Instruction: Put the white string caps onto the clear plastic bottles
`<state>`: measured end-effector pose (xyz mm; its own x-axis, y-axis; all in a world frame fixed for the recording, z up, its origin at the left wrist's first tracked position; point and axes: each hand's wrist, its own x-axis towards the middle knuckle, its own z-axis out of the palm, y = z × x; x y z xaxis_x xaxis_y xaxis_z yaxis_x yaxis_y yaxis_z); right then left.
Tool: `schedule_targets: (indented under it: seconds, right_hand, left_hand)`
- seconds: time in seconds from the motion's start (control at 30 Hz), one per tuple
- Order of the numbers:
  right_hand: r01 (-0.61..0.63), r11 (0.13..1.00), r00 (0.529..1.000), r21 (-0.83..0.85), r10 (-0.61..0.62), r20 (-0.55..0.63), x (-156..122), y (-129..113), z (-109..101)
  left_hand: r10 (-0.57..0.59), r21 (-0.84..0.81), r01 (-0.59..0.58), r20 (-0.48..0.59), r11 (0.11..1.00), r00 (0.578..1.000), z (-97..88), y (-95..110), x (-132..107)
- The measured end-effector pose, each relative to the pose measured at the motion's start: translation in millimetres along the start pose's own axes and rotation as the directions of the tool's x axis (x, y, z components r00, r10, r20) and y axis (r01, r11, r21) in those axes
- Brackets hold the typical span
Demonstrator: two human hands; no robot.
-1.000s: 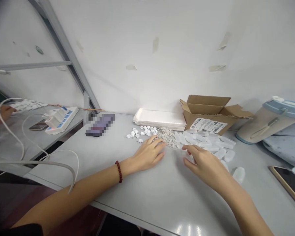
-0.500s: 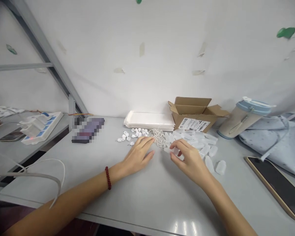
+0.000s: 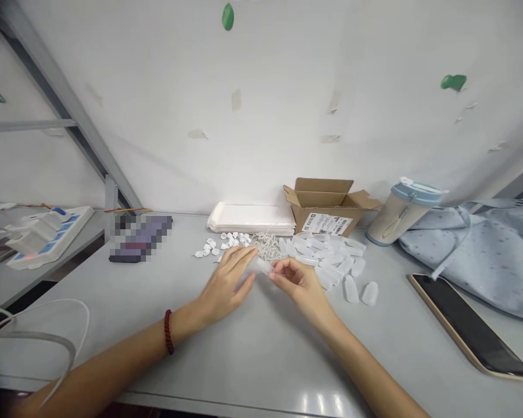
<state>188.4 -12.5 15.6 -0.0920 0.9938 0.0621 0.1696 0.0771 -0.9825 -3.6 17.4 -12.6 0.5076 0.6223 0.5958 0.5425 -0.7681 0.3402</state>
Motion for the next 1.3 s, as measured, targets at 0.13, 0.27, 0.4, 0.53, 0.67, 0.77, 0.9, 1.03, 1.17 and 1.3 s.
schedule_targets:
  seconds: [0.13, 0.27, 0.4, 0.53, 0.67, 0.77, 0.9, 1.03, 1.17, 1.3]
  right_hand:
    - [-0.001, 0.999, 0.997, 0.039, -0.002, 0.074, 0, 4, 4]
    - [-0.021, 0.998, 0.993, 0.065, 0.013, 0.121, 0, 7, 6]
    - [-0.003, 0.997, 0.995, 0.080, -0.005, 0.102, 0, 5, 5]
    - [0.018, 0.997, 0.997, 0.072, -0.023, 0.070, -1, 3, 4]
    - [0.032, 0.998, 0.999, 0.061, -0.033, 0.021, -2, 6, 4]
    - [0.007, 0.999, 1.000, 0.053, -0.006, -0.011, -3, 4, 3]
    - [-0.009, 0.999, 0.999, 0.049, 0.011, -0.051, -5, 0, 2]
    - [-0.071, 0.997, 0.997, 0.027, 0.071, 0.029, -6, 1, 6]
    - [-0.140, 0.986, 0.978, 0.086, 0.125, 0.165, -7, 7, 12]
    - [-0.154, 0.973, 0.969, 0.174, 0.114, 0.220, -9, 10, 16]
  left_hand:
    - [0.067, 0.014, -0.066, -0.031, 0.998, 0.997, -0.5, 3, -1]
    - [0.088, 0.005, -0.088, -0.038, 0.996, 0.995, 0.2, 4, -2]
    - [0.076, 0.014, -0.076, -0.036, 0.997, 0.996, 0.2, 3, -2]
    - [0.068, 0.029, -0.067, -0.034, 0.997, 0.997, 0.1, 3, -1]
    - [0.075, -0.029, -0.076, -0.017, 0.997, 0.997, 0.8, 4, -3]
    - [0.027, -0.108, -0.028, -0.010, 0.994, 1.000, 1.1, 6, -4]
    - [-0.035, -0.208, 0.021, -0.066, 0.978, 0.997, 0.8, 6, -4]
    - [-0.020, -0.253, -0.013, -0.129, 0.967, 0.992, 1.1, 5, -1]
    - [-0.036, -0.305, -0.004, -0.126, 0.952, 0.991, 2.2, 6, -2]
    - [-0.040, -0.321, -0.002, -0.124, 0.947, 0.991, 1.7, 9, -2]
